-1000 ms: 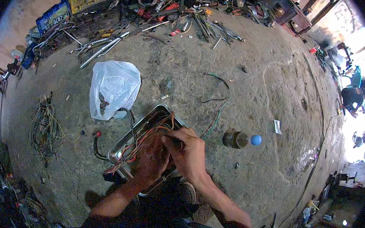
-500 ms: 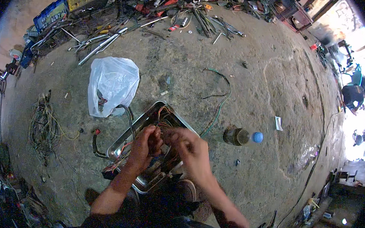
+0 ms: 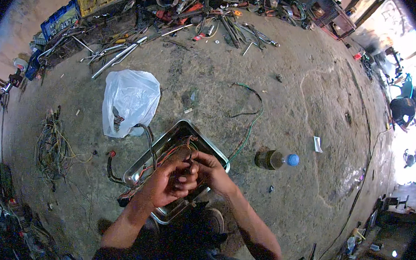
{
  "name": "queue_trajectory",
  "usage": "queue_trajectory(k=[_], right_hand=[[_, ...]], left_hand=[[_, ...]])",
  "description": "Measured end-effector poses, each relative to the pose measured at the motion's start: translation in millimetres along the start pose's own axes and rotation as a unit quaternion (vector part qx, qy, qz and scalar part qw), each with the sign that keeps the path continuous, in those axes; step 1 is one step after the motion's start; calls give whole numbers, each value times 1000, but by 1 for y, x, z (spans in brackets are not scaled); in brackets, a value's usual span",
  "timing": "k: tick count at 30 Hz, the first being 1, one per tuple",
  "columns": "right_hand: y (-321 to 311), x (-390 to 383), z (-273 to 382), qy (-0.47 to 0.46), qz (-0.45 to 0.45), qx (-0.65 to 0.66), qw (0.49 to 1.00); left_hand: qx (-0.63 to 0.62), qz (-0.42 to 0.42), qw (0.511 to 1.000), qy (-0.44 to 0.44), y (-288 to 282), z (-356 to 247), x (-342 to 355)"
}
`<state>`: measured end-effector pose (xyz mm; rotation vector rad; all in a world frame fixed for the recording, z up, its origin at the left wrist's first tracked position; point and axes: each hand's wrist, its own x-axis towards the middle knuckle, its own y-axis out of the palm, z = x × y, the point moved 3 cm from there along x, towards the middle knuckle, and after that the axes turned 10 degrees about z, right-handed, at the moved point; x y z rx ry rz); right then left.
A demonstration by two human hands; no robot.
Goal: Repairing and cleaning a motorcycle wiring harness using solvent in a metal tray.
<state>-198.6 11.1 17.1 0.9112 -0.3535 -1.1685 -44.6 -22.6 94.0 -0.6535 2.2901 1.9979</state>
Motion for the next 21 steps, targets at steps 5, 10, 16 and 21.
queue_trajectory(k=[5,10,16,21], right_hand=[[7,-11,23,-35,-19,-178,983],[29,-20,52,-33,-102,-363,926],[79,-29,69,-53,-158,-583,795],[154,-21,62,-138,21,-652,745]], left_hand=[[142,-104,984,2,-7,-10,-11],[551,-262,781,135,-18,-16,-3],[737,-289,540,285,-23,6,2],[452,-202,819,290,-60,37,20]])
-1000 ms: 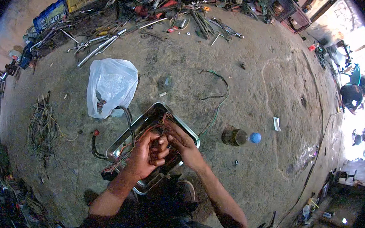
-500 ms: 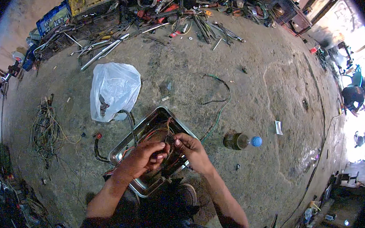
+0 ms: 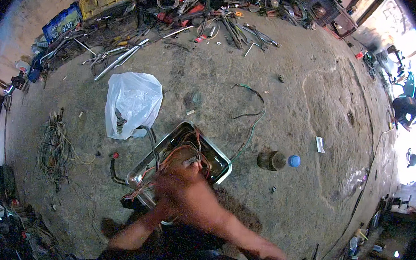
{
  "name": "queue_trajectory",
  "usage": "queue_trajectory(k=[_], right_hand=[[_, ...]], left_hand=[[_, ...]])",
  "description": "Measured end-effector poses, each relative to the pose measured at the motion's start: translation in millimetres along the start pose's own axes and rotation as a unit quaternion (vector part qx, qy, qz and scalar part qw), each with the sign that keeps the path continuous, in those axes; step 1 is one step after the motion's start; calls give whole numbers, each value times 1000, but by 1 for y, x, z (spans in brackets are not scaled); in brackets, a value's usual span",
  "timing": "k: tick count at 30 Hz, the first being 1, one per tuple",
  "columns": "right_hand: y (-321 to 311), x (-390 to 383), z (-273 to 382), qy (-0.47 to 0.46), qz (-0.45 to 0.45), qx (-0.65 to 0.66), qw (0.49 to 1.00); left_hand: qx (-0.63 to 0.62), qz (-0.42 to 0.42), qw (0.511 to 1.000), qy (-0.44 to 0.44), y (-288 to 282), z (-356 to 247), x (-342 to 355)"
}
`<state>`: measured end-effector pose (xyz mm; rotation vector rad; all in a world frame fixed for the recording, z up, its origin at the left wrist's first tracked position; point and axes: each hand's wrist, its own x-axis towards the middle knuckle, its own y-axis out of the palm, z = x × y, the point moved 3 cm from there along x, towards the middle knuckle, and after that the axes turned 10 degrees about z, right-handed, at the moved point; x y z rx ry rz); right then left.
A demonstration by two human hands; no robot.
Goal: Repairing and cleaning a motorcycle wiring harness using solvent in a metal tray.
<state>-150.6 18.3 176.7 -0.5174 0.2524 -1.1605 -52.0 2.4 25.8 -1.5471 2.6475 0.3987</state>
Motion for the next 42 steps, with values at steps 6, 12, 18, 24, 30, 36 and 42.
queue_trajectory(k=[6,12,18,24,30,36,42], right_hand=[[-19,-24,4,3,-42,24,999],[7,-26,-140,124,-126,335,925],[46,-31,-160,107,-18,706,700],[32,-34,-157,90,-88,634,763],[17,-47,-150,157,-170,425,875],[5,-56,-102,232,-165,308,908],[-8,-24,-38,169,-113,210,956]], left_hand=[[158,23,987,12,-6,-23,6],[-263,56,939,-216,3,-60,3],[-435,157,848,-261,10,-70,5],[-381,173,854,-309,-21,-76,4],[-103,84,966,-221,-32,-65,12],[208,42,977,-15,-41,-55,15],[81,51,995,39,6,-33,-11]])
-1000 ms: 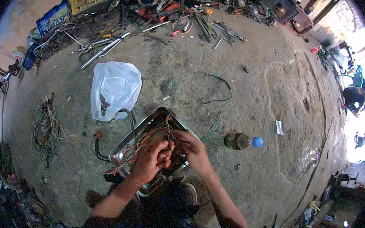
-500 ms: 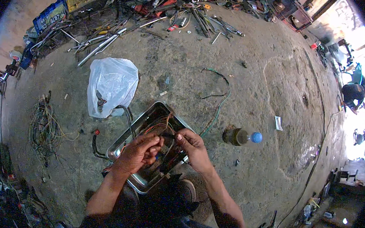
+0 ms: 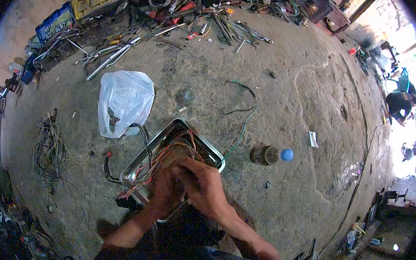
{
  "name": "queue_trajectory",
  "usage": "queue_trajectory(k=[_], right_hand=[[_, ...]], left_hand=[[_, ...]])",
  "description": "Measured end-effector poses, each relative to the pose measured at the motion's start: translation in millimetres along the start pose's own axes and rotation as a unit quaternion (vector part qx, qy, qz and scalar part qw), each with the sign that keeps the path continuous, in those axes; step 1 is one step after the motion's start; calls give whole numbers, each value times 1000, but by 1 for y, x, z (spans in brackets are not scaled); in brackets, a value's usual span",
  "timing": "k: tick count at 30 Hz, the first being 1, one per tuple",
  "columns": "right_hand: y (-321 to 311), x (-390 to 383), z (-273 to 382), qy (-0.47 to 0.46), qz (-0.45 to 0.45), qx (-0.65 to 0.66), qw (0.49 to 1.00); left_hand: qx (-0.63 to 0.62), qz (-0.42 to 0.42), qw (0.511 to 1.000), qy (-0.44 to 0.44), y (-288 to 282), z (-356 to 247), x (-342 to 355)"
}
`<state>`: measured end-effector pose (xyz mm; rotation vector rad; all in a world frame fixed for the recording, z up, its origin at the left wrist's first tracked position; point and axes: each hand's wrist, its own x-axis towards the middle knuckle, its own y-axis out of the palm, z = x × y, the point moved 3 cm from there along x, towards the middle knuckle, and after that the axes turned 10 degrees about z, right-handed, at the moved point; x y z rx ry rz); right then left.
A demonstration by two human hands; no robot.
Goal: Repairing and cleaning a motorcycle wiring harness using solvent in a metal tray.
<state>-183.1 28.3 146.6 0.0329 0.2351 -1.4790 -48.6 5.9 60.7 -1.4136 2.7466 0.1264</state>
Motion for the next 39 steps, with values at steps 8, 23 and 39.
queue_trajectory(k=[8,23,39], right_hand=[[32,-28,67,-264,239,-136,924],[10,29,-105,79,211,578,785],[6,1,-141,171,128,657,723]], left_hand=[[87,-45,983,-158,-15,7,6],[-665,185,708,-151,7,-36,12],[-675,149,701,-174,33,-45,0]])
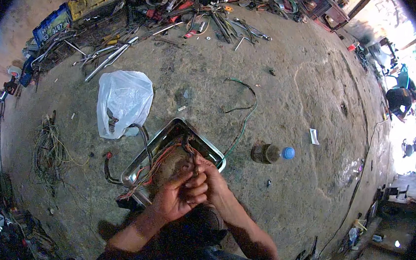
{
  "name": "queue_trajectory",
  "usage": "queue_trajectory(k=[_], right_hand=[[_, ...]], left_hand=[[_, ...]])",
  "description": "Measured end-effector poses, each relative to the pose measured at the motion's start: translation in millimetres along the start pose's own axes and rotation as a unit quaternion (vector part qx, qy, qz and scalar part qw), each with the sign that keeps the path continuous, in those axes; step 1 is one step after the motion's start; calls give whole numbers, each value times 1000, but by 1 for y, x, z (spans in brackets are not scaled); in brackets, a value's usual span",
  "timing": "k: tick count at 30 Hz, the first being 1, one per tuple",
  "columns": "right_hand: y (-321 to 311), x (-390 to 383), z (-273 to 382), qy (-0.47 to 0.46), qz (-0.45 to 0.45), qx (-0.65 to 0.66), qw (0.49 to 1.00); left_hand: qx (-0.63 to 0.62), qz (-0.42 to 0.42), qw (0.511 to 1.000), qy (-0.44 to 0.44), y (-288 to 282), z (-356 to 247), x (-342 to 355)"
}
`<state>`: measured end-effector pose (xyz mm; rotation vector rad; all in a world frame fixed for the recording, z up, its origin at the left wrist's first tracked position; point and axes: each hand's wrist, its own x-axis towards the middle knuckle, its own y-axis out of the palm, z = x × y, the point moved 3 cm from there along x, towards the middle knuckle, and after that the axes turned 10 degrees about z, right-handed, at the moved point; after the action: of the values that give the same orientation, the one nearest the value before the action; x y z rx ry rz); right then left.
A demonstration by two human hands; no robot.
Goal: Repairing and cleaning a motorcycle wiring harness using solvent in a metal tray.
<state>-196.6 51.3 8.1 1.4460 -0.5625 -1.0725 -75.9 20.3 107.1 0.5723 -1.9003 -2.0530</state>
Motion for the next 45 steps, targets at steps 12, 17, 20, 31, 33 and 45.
queue_trajectory(k=[12,17,20,31,33,45], right_hand=[[64,-40,31,-217,-186,-231,930],[72,-40,34,-306,-209,-113,922],[79,-41,47,-343,-197,-139,908],[148,-33,60,-244,-122,-507,817],[161,-10,57,-143,-118,-620,762],[164,4,87,-274,-61,-615,737]], left_hand=[[605,-223,758,98,-20,-30,-7],[253,-163,954,-6,-21,-23,-12],[137,-111,983,-42,-10,-34,-15],[536,-189,820,61,-37,-48,-13],[793,-192,552,173,-66,-28,-20],[299,-187,934,55,-75,-2,-11]])
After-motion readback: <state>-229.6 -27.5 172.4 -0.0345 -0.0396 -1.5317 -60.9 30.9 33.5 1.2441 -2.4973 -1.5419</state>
